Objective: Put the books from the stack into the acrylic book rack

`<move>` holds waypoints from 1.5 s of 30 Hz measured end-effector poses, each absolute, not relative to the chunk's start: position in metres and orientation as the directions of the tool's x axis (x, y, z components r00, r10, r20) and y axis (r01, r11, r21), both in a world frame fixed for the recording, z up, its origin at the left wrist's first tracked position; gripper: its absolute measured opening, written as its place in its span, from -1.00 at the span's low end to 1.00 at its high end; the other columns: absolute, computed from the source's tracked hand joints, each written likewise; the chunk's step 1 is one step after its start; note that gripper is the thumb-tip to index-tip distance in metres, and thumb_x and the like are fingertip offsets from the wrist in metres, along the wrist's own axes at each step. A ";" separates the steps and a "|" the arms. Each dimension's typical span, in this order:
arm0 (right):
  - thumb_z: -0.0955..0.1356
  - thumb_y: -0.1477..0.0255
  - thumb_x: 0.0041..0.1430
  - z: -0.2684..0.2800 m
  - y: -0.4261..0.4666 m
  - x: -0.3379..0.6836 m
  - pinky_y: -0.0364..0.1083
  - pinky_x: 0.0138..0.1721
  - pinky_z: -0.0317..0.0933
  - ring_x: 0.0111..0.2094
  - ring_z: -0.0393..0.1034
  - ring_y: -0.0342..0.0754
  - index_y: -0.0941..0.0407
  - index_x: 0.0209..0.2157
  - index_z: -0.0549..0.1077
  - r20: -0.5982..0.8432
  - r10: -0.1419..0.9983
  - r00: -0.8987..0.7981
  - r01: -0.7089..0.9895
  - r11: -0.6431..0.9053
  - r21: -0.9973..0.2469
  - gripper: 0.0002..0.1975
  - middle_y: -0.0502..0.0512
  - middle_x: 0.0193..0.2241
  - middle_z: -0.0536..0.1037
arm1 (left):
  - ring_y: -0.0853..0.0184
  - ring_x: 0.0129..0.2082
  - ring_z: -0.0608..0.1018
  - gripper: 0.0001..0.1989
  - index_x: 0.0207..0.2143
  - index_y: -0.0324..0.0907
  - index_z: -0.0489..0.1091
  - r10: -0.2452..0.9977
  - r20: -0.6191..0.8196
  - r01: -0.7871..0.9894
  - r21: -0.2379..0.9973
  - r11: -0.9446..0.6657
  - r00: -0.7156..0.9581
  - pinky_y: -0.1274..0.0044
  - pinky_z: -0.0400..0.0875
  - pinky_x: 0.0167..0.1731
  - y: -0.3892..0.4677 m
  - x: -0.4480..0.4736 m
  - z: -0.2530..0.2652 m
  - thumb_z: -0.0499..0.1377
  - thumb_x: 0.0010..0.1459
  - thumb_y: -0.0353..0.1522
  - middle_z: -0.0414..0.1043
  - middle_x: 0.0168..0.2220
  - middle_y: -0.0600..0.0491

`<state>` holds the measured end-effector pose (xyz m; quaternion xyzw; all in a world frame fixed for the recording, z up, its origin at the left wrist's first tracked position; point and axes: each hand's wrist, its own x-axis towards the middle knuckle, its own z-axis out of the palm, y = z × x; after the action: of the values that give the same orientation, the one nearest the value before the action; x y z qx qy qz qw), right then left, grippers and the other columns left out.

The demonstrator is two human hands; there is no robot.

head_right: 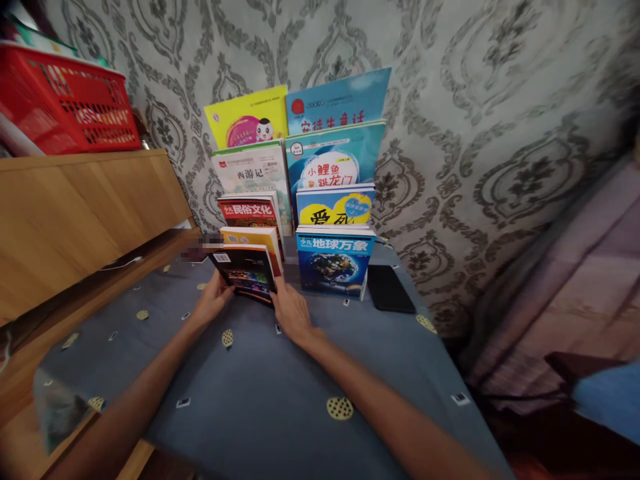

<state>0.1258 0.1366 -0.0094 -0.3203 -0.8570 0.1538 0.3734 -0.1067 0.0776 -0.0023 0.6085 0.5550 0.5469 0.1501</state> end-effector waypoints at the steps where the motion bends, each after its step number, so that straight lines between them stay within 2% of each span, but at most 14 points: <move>1: 0.22 0.49 0.32 -0.009 0.140 0.124 -0.09 -0.31 0.22 -0.27 0.45 0.04 0.06 -0.11 0.29 0.551 0.664 -0.506 0.432 0.748 -0.505 -0.87 0.14 -0.27 0.54 | 0.16 0.00 0.54 -0.48 0.15 -0.15 0.21 0.834 0.504 0.543 0.776 -0.321 -0.227 0.31 0.42 0.03 0.081 -0.107 -0.001 0.17 0.11 -0.37 0.49 0.01 -0.07; 7: 0.22 0.51 0.30 -0.009 0.153 0.118 -0.09 -0.28 0.23 -0.26 0.43 0.03 0.04 -0.18 0.32 0.623 0.634 -0.458 0.400 0.773 -0.493 -0.88 0.09 -0.28 0.51 | 0.15 -0.14 0.59 -0.61 0.01 -0.13 0.28 0.794 0.540 0.606 0.741 -0.290 -0.280 0.34 0.47 -0.12 0.092 -0.109 -0.005 0.17 0.09 -0.37 0.53 -0.11 -0.04; 14: 0.19 0.44 0.35 -0.017 0.150 0.118 -0.08 -0.22 0.26 -0.23 0.44 0.04 0.06 -0.20 0.36 0.626 0.636 -0.452 0.364 0.772 -0.521 -0.87 0.12 -0.28 0.53 | 0.18 -0.05 0.56 -0.60 0.05 -0.13 0.25 0.792 0.544 0.549 0.766 -0.333 -0.278 0.34 0.45 -0.02 0.090 -0.107 -0.013 0.15 0.15 -0.34 0.50 -0.04 -0.05; 23: 0.19 0.43 0.36 -0.017 0.147 0.117 -0.04 -0.15 0.32 -0.19 0.47 0.06 0.08 -0.18 0.40 0.654 0.602 -0.459 0.240 0.792 -0.561 -0.82 0.17 -0.24 0.56 | 0.21 -0.08 0.56 -0.54 0.11 -0.14 0.23 0.795 0.518 0.511 0.799 -0.317 -0.317 0.35 0.47 -0.06 0.086 -0.109 -0.017 0.18 0.16 -0.32 0.50 -0.06 -0.05; 34: 0.18 0.42 0.37 -0.020 0.147 0.118 -0.01 -0.09 0.33 -0.14 0.48 0.09 0.13 -0.11 0.42 0.655 0.593 -0.468 0.222 0.797 -0.562 -0.77 0.23 -0.20 0.57 | 0.23 -0.14 0.57 -0.56 0.08 -0.18 0.26 0.789 0.519 0.513 0.800 -0.312 -0.330 0.36 0.47 -0.09 0.083 -0.108 -0.018 0.17 0.15 -0.29 0.52 -0.13 -0.04; 40: 0.21 0.44 0.35 -0.017 0.142 0.125 -0.01 -0.05 0.33 -0.12 0.49 0.06 0.10 -0.09 0.46 0.633 0.602 -0.487 0.214 0.785 -0.581 -0.77 0.19 -0.18 0.59 | 0.21 -0.13 0.57 -0.64 -0.09 -0.19 0.39 0.811 0.487 0.437 0.837 -0.328 -0.323 0.35 0.44 -0.04 0.079 -0.112 -0.016 0.24 0.08 -0.22 0.55 -0.14 -0.04; 45: 0.25 0.52 0.30 -0.020 0.140 0.142 0.03 -0.01 0.35 -0.07 0.51 0.05 0.08 -0.01 0.50 0.592 0.570 -0.570 0.204 0.796 -0.570 -0.70 0.17 -0.07 0.61 | 0.18 -0.20 0.58 -0.72 -0.24 -0.17 0.51 0.864 0.465 0.482 0.812 -0.329 -0.194 0.35 0.47 -0.09 0.056 -0.115 -0.009 0.25 0.08 -0.17 0.57 -0.25 -0.03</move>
<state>0.1418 0.1395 -0.0200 -0.2260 -0.8566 0.2258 0.4051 -0.1153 0.0564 -0.0093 0.6098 0.5515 0.5412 0.1765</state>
